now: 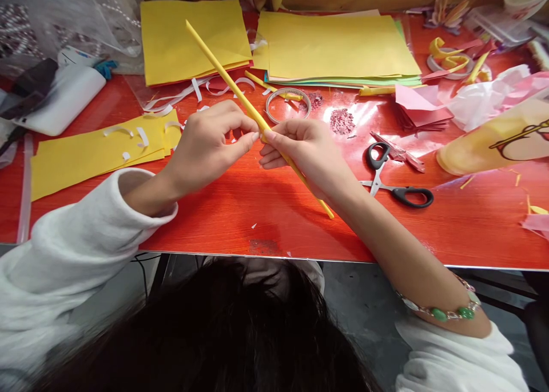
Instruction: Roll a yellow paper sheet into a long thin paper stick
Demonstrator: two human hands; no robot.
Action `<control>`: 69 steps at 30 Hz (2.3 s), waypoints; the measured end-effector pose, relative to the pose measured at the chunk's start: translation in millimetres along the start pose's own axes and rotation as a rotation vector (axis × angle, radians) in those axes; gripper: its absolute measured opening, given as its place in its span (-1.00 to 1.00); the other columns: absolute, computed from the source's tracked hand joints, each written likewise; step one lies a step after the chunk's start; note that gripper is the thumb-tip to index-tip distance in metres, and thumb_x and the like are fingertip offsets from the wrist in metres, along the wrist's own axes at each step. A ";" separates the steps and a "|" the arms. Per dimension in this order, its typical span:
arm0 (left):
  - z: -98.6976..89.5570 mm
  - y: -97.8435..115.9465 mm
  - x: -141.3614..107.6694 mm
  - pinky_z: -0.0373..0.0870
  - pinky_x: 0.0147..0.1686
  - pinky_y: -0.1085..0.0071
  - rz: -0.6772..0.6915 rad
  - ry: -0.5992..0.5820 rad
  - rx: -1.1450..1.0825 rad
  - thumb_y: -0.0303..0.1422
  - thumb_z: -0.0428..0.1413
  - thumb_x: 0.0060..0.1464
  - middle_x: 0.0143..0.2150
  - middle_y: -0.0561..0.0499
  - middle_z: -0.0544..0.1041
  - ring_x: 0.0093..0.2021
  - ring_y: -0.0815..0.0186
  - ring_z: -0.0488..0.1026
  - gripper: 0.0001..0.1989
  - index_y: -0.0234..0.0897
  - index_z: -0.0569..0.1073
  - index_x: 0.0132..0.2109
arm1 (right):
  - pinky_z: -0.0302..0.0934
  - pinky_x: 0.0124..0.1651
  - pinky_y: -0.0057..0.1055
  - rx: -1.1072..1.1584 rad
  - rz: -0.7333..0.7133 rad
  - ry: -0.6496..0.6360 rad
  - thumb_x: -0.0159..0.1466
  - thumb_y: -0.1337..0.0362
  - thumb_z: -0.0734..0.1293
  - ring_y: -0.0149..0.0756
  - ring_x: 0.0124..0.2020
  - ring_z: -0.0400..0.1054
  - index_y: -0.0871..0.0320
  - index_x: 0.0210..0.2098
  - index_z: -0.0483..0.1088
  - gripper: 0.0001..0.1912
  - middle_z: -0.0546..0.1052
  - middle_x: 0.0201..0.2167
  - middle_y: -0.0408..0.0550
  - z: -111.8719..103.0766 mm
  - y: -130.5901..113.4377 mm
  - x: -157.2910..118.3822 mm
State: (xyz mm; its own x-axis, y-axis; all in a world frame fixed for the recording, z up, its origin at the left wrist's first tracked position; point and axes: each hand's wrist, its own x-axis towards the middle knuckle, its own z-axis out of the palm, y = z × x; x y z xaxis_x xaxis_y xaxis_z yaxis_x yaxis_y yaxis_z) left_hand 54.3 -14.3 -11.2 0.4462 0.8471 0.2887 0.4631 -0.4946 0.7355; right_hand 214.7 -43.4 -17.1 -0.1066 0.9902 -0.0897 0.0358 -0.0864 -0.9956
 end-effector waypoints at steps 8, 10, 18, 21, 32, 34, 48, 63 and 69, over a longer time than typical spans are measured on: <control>-1.4 -9.8 -1.9 0.22 0.02 0.28 0.172 0.027 0.181 -0.32 -0.03 0.17 -0.18 -0.04 0.45 -0.04 0.23 0.33 -0.80 -0.14 0.48 -0.15 | 0.38 -0.26 -0.46 0.022 0.021 0.019 0.23 0.29 0.29 -0.47 -0.49 0.42 0.21 -0.42 0.42 -0.86 0.49 -0.47 -0.09 -9.3 -5.1 2.4; -0.7 -15.8 -2.4 0.21 0.03 0.21 0.302 0.044 0.313 -0.31 -0.11 0.22 -0.16 -0.05 0.45 -0.03 0.21 0.34 -0.72 -0.14 0.45 -0.06 | 0.38 -0.27 -0.49 0.055 0.035 0.009 0.23 0.29 0.29 -0.48 -0.48 0.42 0.22 -0.41 0.43 -0.86 0.49 -0.46 -0.09 -11.6 -6.5 2.9; -3.7 -33.1 5.5 0.30 -0.10 0.05 0.601 0.041 0.439 -0.29 -0.20 0.27 -0.20 0.02 0.43 -0.09 0.19 0.43 -0.70 -0.13 0.39 -0.04 | 0.38 -0.29 -0.56 0.139 0.145 0.001 0.23 0.38 0.26 -0.52 -0.48 0.40 0.25 -0.41 0.40 -0.88 0.49 -0.48 -0.10 -10.0 -12.3 1.8; -4.7 -34.9 5.7 0.32 -0.15 0.10 0.667 0.006 0.497 -0.29 -0.21 0.27 -0.19 0.02 0.44 -0.12 0.21 0.45 -0.71 -0.11 0.37 -0.03 | 0.37 -0.28 -0.55 0.166 0.153 -0.015 0.23 0.42 0.24 -0.55 -0.53 0.37 0.26 -0.46 0.40 -0.84 0.47 -0.49 -0.09 -8.6 -12.0 1.3; -6.1 -33.7 7.3 0.29 -0.26 0.27 0.813 0.285 0.676 -0.31 -0.06 0.20 -0.27 -0.04 0.43 -0.24 0.26 0.37 -0.82 -0.20 0.38 -0.12 | 0.37 -0.32 -0.52 0.121 0.143 -0.020 0.21 0.35 0.28 -0.51 -0.54 0.38 0.25 -0.47 0.40 -0.86 0.48 -0.51 -0.08 -10.1 -14.7 0.1; -6.3 -33.7 6.7 0.28 -0.25 0.26 0.805 0.259 0.710 -0.30 -0.09 0.22 -0.28 -0.02 0.42 -0.24 0.25 0.37 -0.82 -0.16 0.38 -0.13 | 0.37 -0.33 -0.53 0.116 0.135 -0.030 0.21 0.35 0.28 -0.51 -0.54 0.38 0.25 -0.48 0.41 -0.85 0.49 -0.51 -0.08 -9.6 -14.2 -0.4; -4.3 -30.6 4.1 0.21 -0.22 0.25 0.727 0.191 0.712 -0.27 -0.15 0.25 -0.29 -0.02 0.41 -0.21 0.26 0.34 -0.79 -0.20 0.34 -0.21 | 0.37 -0.33 -0.51 0.097 0.095 -0.046 0.18 0.38 0.29 -0.48 -0.52 0.41 0.26 -0.45 0.43 -0.88 0.50 -0.51 -0.07 -7.3 -11.7 -1.1; -0.4 -28.7 3.8 0.24 -0.21 0.25 0.695 0.205 0.652 -0.30 -0.12 0.23 -0.33 -0.04 0.41 -0.22 0.25 0.34 -0.78 -0.19 0.40 -0.25 | 0.38 -0.32 -0.49 0.039 0.077 -0.019 0.18 0.34 0.30 -0.47 -0.51 0.41 0.24 -0.46 0.43 -0.88 0.50 -0.50 -0.07 -5.3 -11.6 -1.8; -0.6 -24.6 2.3 0.23 -0.16 0.15 0.561 0.130 0.543 -0.23 -0.13 0.23 -0.31 -0.06 0.40 -0.17 0.19 0.34 -0.74 -0.16 0.42 -0.25 | 0.38 -0.31 -0.48 0.041 0.094 0.006 0.17 0.32 0.33 -0.46 -0.50 0.42 0.22 -0.46 0.42 -0.89 0.49 -0.53 -0.09 -4.4 -11.2 -2.0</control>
State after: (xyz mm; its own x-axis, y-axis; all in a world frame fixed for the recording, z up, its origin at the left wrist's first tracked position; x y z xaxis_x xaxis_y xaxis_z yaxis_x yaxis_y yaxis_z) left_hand 43.5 -0.1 -28.2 0.6459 0.4425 0.6220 0.5195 -0.8519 0.0666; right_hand 219.0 -44.0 -5.6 -0.0986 0.9782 -0.1827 0.0051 -0.1831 -0.9831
